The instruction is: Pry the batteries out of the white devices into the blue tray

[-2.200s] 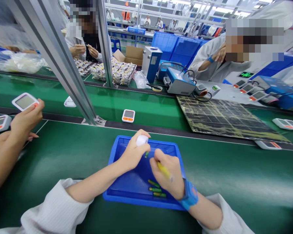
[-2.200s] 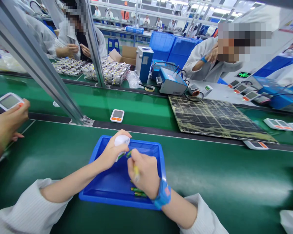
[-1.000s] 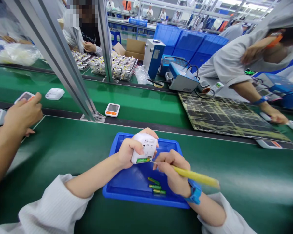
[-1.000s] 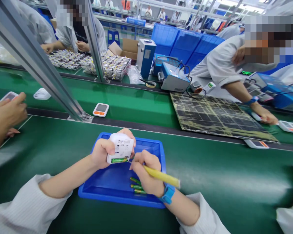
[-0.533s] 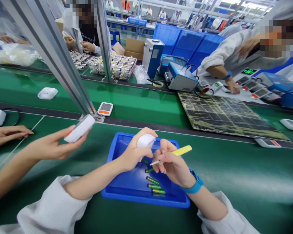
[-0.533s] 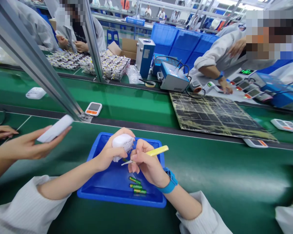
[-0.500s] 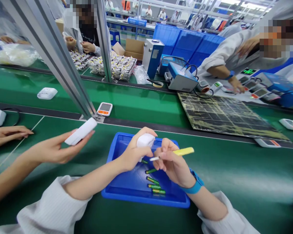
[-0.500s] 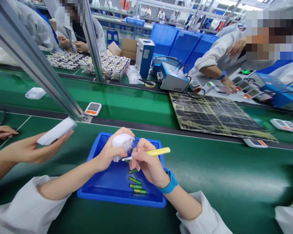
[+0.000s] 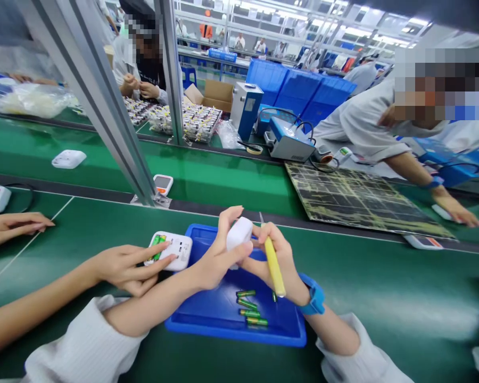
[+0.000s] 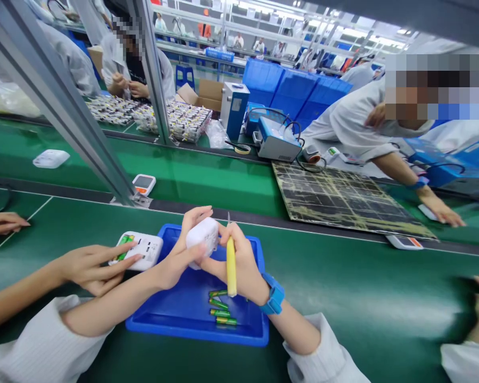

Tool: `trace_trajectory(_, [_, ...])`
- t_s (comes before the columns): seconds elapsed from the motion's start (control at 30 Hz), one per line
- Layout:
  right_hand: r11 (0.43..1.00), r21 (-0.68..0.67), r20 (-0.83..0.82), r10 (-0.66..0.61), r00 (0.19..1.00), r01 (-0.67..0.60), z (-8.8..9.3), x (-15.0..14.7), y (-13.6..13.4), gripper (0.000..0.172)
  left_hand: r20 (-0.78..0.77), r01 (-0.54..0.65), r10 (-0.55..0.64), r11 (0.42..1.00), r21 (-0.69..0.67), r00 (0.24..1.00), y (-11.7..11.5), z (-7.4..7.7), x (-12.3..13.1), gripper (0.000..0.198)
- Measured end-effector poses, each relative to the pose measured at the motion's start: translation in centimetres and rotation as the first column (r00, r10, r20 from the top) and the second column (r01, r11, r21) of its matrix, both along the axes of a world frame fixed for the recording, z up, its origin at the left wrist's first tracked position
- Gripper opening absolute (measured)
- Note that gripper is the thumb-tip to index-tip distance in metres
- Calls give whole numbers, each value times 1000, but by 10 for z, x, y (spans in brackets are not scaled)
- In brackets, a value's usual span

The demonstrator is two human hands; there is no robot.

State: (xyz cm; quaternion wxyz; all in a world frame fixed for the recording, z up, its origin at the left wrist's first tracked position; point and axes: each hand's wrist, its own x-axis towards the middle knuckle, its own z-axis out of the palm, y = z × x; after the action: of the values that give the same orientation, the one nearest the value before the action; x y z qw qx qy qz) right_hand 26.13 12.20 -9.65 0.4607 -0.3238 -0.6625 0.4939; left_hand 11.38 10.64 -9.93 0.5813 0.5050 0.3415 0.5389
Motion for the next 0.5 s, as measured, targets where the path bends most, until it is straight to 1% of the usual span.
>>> trace_trajectory(0.07, [998, 9, 12, -63, 998, 63, 5, 3, 17, 50, -7, -51, 51, 999, 3, 999, 0, -2, 2, 67])
trace_trajectory(0.13, [978, 46, 45, -205, 978, 203, 7, 9, 51, 51, -83, -84, 88, 996, 42, 993, 0, -3, 3, 69])
trace_trajectory(0.17, [950, 77, 67, -307, 949, 302, 6, 13, 74, 51, -146, -87, 97, 994, 73, 985, 0, -3, 4, 71])
trace_trajectory(0.2, [903, 134, 111, -423, 899, 409, 4, 17, 99, 51, -219, -73, 95, 992, 107, 971, -1, -2, 4, 71])
trace_trajectory(0.23, [843, 200, 177, -532, 828, 500, 0, 21, 125, 49, -297, -38, 77, 990, 136, 952, -2, 0, 4, 71])
trace_trajectory(0.27, [787, 258, 264, -615, 743, 560, -5, 23, 150, 46, -372, 18, 43, 987, 157, 927, -2, 2, 3, 68])
trace_trajectory(0.3, [741, 303, 375, -671, 640, 600, -11, 25, 174, 43, -446, 84, 2, 981, 173, 895, -3, 3, 2, 65])
trace_trajectory(0.33, [709, 325, 488, -692, 531, 626, -19, 26, 193, 41, -514, 151, -33, 970, 191, 857, -4, 5, 2, 61])
trace_trajectory(0.37, [707, 340, 592, -673, 443, 621, -27, 25, 208, 38, -578, 217, -57, 953, 211, 814, -4, 7, 1, 57])
trace_trajectory(0.4, [722, 351, 681, -634, 367, 597, -36, 24, 219, 36, -636, 278, -69, 931, 235, 769, -5, 7, 1, 53])
trace_trajectory(0.43, [745, 359, 738, -595, 317, 563, -46, 22, 226, 36, -685, 332, -68, 907, 261, 725, -5, 7, 1, 50])
trace_trajectory(0.5, [786, 367, 794, -543, 273, 497, -63, 16, 230, 36, -775, 418, -43, 860, 293, 631, -4, 5, 1, 44])
